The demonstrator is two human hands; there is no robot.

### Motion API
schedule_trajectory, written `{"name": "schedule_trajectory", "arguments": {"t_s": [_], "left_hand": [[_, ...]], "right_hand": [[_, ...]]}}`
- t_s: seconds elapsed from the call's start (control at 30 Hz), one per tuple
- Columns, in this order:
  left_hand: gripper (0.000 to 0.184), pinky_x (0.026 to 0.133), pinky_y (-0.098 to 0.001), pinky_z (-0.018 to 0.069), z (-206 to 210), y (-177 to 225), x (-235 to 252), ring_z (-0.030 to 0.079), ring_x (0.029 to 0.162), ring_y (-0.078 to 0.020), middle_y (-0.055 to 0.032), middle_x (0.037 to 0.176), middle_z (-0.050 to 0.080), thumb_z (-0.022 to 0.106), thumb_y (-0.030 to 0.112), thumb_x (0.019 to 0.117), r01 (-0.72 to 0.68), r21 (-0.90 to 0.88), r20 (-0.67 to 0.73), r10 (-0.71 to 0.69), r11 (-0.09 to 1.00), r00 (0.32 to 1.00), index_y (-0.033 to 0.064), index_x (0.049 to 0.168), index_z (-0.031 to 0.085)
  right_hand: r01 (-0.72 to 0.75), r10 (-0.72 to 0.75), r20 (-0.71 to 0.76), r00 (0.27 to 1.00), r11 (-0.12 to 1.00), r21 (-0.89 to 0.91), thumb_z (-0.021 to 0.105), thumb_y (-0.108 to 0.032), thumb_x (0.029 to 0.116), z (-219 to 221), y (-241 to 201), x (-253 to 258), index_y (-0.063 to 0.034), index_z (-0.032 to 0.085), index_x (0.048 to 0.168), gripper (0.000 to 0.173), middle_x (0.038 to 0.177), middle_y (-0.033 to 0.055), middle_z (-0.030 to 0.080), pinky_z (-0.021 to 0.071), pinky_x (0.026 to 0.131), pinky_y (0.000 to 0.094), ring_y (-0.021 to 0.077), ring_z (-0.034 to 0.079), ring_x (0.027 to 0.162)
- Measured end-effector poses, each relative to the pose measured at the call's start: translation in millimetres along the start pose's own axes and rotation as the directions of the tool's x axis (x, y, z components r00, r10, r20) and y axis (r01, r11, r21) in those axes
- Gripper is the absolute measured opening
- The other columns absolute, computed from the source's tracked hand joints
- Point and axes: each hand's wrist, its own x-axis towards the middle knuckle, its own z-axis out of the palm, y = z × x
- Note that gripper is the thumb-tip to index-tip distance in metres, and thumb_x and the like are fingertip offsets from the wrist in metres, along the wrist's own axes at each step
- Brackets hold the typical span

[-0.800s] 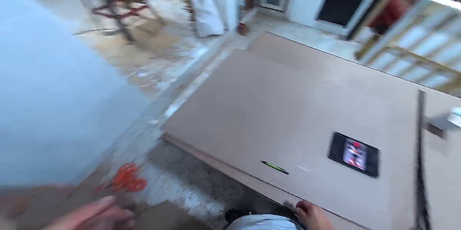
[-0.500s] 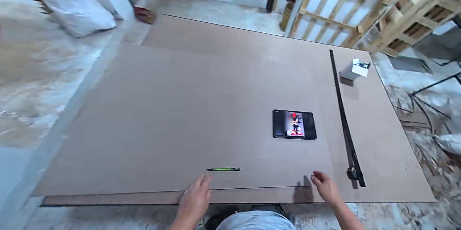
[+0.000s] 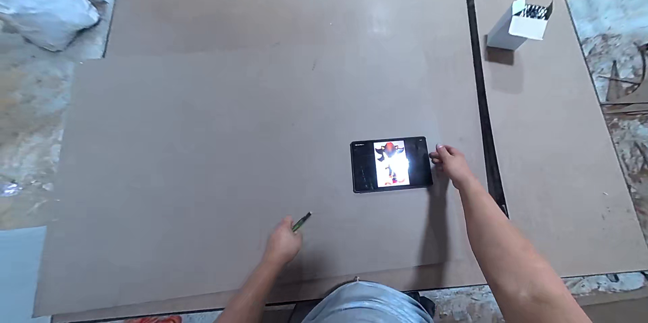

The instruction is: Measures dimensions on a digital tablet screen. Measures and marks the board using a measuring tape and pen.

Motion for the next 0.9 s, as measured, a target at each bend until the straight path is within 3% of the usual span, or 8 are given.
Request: {"name": "schedule_trajectory", "arguments": {"t_s": [0.07,0.2,0.33,0.4,0.47,0.73,0.83,0.9], "left_hand": [[0.02,0.082,-0.059,0.0551,0.2,32.1,16.6,0.068,0.092,-0.0347,-0.018,0.099,0.069,0.065,0.018,0.0978,-0.032,-0.186,-0.014,0.031,0.982,0.999,0.0063,0.114,0.064],[0.036,0.087,-0.0558,0.0562,8.6,85.5,59.7,0.07,0.099,-0.0258,-0.0071,0.112,0.074,0.063,0.023,0.0996,-0.111,-0.456,0.086,0.168,0.883,0.982,0.0211,0.136,0.066],[0.032,0.064,-0.0405,0.0508,2.2,99.8,73.8,0.063,0.072,-0.0176,-0.0025,0.095,0.075,0.062,0.018,0.0999,-0.059,-0.553,0.118,0.148,0.831,0.982,0.0206,0.131,0.071],[0.032,0.05,-0.0332,0.0412,-4.9,82.1,76.7,0.05,0.055,-0.0145,-0.0034,0.085,0.071,0.064,0.016,0.0993,-0.023,-0.592,0.131,0.125,0.806,0.984,0.0185,0.13,0.071],[0.033,0.047,-0.0303,0.0383,-8.9,54.6,75.3,0.044,0.049,-0.0136,-0.0049,0.081,0.068,0.065,0.016,0.0999,0.003,-0.617,0.168,0.128,0.787,0.977,0.0183,0.133,0.07],[0.034,0.043,-0.0277,0.0369,10.1,-50.3,32.9,0.043,0.046,-0.0114,-0.0037,0.084,0.071,0.062,0.016,0.1031,0.079,-0.668,0.216,0.091,0.74,0.972,0.0186,0.136,0.066],[0.035,0.044,-0.0283,0.0393,19.7,-76.1,17.6,0.048,0.048,-0.0121,-0.0012,0.092,0.075,0.06,0.016,0.1045,0.043,-0.649,0.182,0.1,0.76,0.978,0.0223,0.138,0.066],[0.037,0.046,-0.0291,0.0413,27.3,-92.1,1.3,0.05,0.05,-0.013,-0.0016,0.093,0.073,0.06,0.014,0.1039,0.043,-0.628,0.15,0.067,0.777,0.986,0.0215,0.14,0.063]], "right_hand": [[-0.035,0.035,0.019,0.999,0.999,0.02,0.043,-0.06,0.1052,1.9,-8.2,3.1,-0.0086,0.049,0.148,0.067,0.123,0.0103,0.072,0.0584,0.091,0.0439,0.0214,0.072,0.104],[-0.071,0.07,0.013,0.997,0.994,0.082,0.045,-0.06,0.1045,6.4,-8.6,-1.2,-0.0082,0.051,0.145,0.066,0.12,0.0087,0.074,0.0604,0.089,0.0415,0.0201,0.074,0.101],[-0.105,0.099,0.059,0.993,0.988,0.111,0.047,-0.058,0.1048,32.1,-6.9,-16.6,-0.0104,0.051,0.145,0.063,0.117,0.0096,0.075,0.0605,0.088,0.0426,0.0215,0.074,0.101],[-0.096,0.087,0.077,0.993,0.989,0.114,0.049,-0.057,0.1042,50.1,-4.9,-29.4,-0.0108,0.053,0.143,0.061,0.116,0.0085,0.075,0.0607,0.09,0.0427,0.0207,0.074,0.102],[-0.084,0.074,0.097,0.993,0.991,0.108,0.051,-0.057,0.1037,68.6,-2.7,-48.0,-0.0113,0.054,0.142,0.06,0.118,0.007,0.075,0.0605,0.091,0.042,0.0196,0.074,0.104],[-0.01,0.007,0.125,0.992,1.0,0.025,0.058,-0.049,0.1024,137.3,23.2,-145.6,-0.0115,0.048,0.15,0.062,0.135,0.009,0.067,0.0563,0.099,0.0472,0.0211,0.067,0.118],[0.056,-0.052,0.16,0.986,0.998,-0.018,0.059,-0.048,0.1023,136.0,38.6,-168.3,-0.0118,0.043,0.154,0.065,0.138,0.0071,0.066,0.0546,0.104,0.0451,0.0189,0.066,0.122],[0.145,-0.121,0.14,0.983,0.973,-0.177,0.06,-0.044,0.1025,110.8,56.7,-173.9,-0.0124,0.043,0.155,0.064,0.138,0.0068,0.066,0.0522,0.109,0.0463,0.0187,0.064,0.125]]}}
